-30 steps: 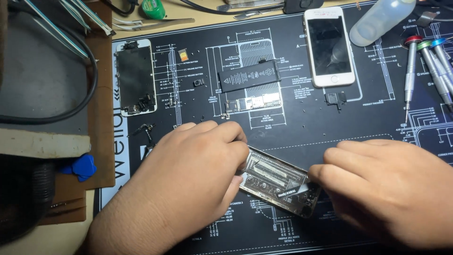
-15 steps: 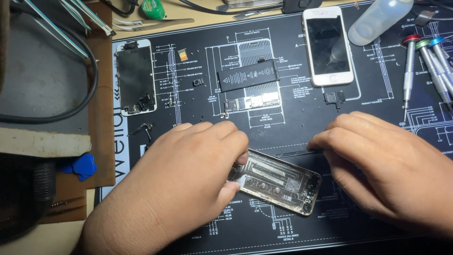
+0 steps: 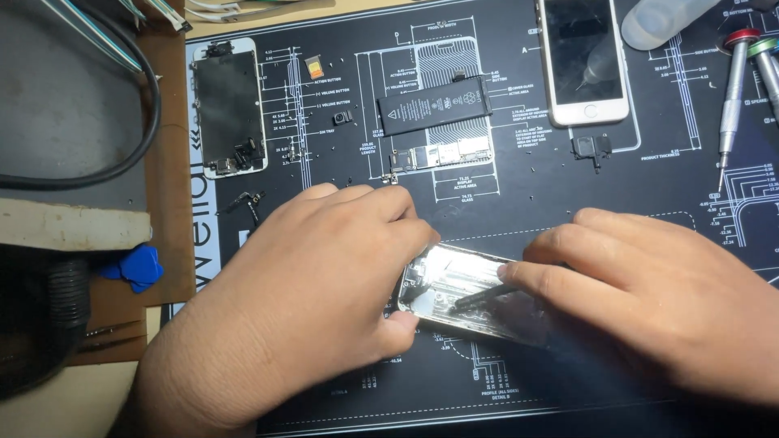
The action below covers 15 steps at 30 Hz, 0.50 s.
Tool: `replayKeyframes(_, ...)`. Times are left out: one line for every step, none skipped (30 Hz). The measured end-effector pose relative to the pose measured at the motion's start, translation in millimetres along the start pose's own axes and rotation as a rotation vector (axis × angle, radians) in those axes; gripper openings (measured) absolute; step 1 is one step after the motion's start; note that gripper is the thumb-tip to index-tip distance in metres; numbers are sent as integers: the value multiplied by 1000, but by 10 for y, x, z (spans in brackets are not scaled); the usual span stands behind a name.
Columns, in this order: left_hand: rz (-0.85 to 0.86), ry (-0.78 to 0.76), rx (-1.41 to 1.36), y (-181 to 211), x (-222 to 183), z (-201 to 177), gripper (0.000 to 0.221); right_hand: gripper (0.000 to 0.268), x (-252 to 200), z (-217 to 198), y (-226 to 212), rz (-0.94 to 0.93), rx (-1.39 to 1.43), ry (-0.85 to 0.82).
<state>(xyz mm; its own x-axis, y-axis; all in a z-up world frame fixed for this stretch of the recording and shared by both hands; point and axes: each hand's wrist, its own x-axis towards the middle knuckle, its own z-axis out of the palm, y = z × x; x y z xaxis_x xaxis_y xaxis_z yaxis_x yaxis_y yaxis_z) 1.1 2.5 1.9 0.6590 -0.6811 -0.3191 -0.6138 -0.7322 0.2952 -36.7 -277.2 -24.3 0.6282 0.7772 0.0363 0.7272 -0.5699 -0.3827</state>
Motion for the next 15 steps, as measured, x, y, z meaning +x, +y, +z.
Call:
replayKeyframes(8,14,-39,6,5,0,40,30,-5,-5,-8,-58,-65,40)
replayKeyframes(15,28,-77,10,6,-2,39,32,-6,-9,-16,-117,-130,81)
replayKeyframes(14,26,-79,0,15,-5,39,32,-3,-19,-36,-117,-127,80)
replayKeyframes(5,13,-113,-10,24,-9,48,33,0,-29,-56,-109,-155,78)
replayKeyframes(-4,0,-146,-19,33,-14,58,34,3,-41,-75,-101,-182,76)
replayKeyframes(-5,-1,-146,-27,34,-17,58,34,36,-60,-105,-101,-182,76)
replayKeyframes(3,9,-150,-33,36,-21,58,30,68,-82,-133,-130,-156,121)
replayKeyframes(11,19,-156,-36,40,-20,58,27,94,-102,-164,-157,-131,165)
replayKeyframes(13,17,-157,-34,41,-18,58,27,85,-99,-155,-155,-130,165)
replayKeyframes(10,4,-150,-34,46,-22,59,29,79,-102,-144,-152,-82,130)
replayKeyframes(8,-8,-143,-35,52,-26,60,34,73,-105,-133,-148,-34,94)
replayKeyframes(10,-8,-144,-35,58,-34,60,34,74,-97,-136,-147,-34,94)
replayKeyframes(9,-18,-152,-36,62,-40,59,34,76,-87,-141,-149,-34,95)
replayKeyframes(6,-28,-160,-39,60,-49,58,34,85,-75,-145,-154,-31,96)
replayKeyframes(5,-28,-161,-44,54,-31,58,34,87,-62,-140,-155,-30,96)
